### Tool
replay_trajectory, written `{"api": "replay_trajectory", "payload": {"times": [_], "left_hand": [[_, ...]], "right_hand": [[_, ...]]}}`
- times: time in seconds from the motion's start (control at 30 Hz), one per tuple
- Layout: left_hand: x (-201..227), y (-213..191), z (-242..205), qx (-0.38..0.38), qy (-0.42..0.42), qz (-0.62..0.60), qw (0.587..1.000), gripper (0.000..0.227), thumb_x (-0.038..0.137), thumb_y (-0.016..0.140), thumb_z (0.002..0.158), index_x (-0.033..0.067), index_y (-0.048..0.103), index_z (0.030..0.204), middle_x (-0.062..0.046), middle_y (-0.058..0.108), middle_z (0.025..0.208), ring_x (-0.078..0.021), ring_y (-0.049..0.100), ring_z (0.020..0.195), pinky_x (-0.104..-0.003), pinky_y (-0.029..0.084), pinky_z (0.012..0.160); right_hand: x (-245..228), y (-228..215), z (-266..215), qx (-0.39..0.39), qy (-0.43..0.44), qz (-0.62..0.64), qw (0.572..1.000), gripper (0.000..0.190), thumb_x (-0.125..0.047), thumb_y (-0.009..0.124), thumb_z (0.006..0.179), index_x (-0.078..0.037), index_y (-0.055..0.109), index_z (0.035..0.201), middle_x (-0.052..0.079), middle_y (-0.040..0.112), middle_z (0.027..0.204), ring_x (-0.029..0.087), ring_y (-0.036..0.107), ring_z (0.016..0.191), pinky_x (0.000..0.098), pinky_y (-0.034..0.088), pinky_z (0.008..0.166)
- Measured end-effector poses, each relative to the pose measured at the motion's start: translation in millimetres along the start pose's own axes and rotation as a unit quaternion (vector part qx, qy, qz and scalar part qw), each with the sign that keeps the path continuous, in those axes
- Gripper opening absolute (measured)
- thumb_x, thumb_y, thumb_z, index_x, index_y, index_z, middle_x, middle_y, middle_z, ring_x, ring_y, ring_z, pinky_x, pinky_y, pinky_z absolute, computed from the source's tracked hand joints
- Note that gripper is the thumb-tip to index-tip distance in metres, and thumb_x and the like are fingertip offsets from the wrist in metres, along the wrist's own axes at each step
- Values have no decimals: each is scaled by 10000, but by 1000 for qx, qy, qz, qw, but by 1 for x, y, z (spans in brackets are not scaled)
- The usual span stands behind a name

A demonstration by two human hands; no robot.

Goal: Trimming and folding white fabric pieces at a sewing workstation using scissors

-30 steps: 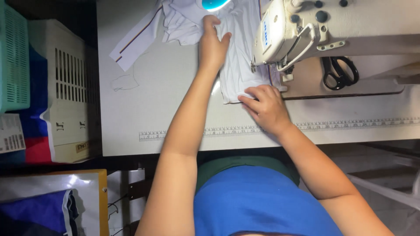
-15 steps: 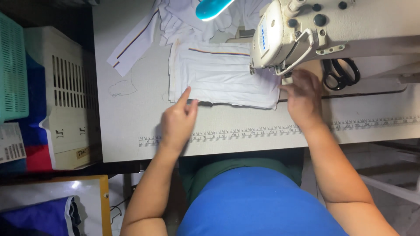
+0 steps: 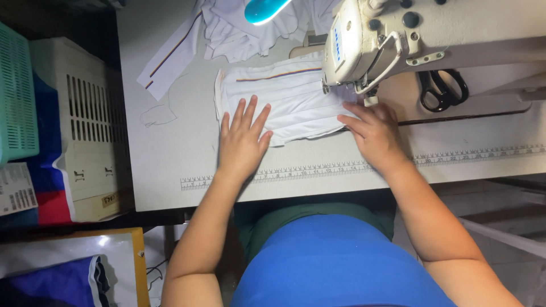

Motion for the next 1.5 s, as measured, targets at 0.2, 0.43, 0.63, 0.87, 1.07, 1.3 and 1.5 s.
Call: {"api": "replay_trajectory", "payload": {"times": [0.2,0.43,0.63,0.87,1.07,1.3,1.5], "left_hand": [[3,2,-12,20,-5,-3,1000,499,334,476,970,204,390,1444,-140,302,1516,-346,253,1400,-604,189,1073],[-12,6,-4,16,13,0,1000,492,352,447,979,239,378,1453,-108,278,1533,-318,223,1418,-594,171,1088],[-17,7,0,26,21,5,999,489,351,462,974,252,389,1447,-91,274,1538,-309,232,1417,-594,176,1091],[-21,5,6,17,19,3,1000,489,366,456,974,268,387,1447,-72,273,1541,-293,218,1425,-584,158,1102],[-22,4,5,14,21,-3,1000,488,367,457,975,272,386,1448,-68,271,1543,-290,215,1426,-584,151,1106],[-22,4,4,15,22,-7,1000,490,361,455,975,274,381,1452,-71,269,1545,-288,207,1428,-577,135,1110],[-19,1,4,10,15,-14,1000,483,367,442,979,265,388,1448,-79,272,1543,-289,202,1430,-575,123,1113]], "right_hand": [[1,1,-2,21,-15,51,998,140,-240,617,928,-274,721,1016,-88,652,1200,209,587,948,342,446,852],[-6,5,-4,42,-18,62,997,142,-234,630,912,-261,720,1019,-73,648,1212,224,577,1067,347,438,915],[-1,17,-10,34,-8,42,999,161,-256,614,921,-296,713,1042,-99,637,1218,203,571,1088,334,426,936],[-5,14,-6,46,-12,50,998,166,-234,628,916,-276,717,1049,-72,638,1215,220,568,1105,349,436,943],[-9,12,-5,64,-16,51,997,165,-219,634,916,-268,721,1048,-65,643,1206,222,573,1091,351,448,930],[-14,9,-2,80,-22,59,995,179,-191,638,908,-249,722,1055,-48,648,1197,233,576,1080,359,456,917],[-12,13,-3,87,-16,62,994,159,-197,638,915,-243,726,1039,-51,651,1203,228,579,1082,355,451,915]]}}
Point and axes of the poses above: each hand's wrist, its own z-axis towards the middle knuckle, its own y-axis out of the palm, x = y × z, the point moved 1 cm from there along z, towards the middle knuckle
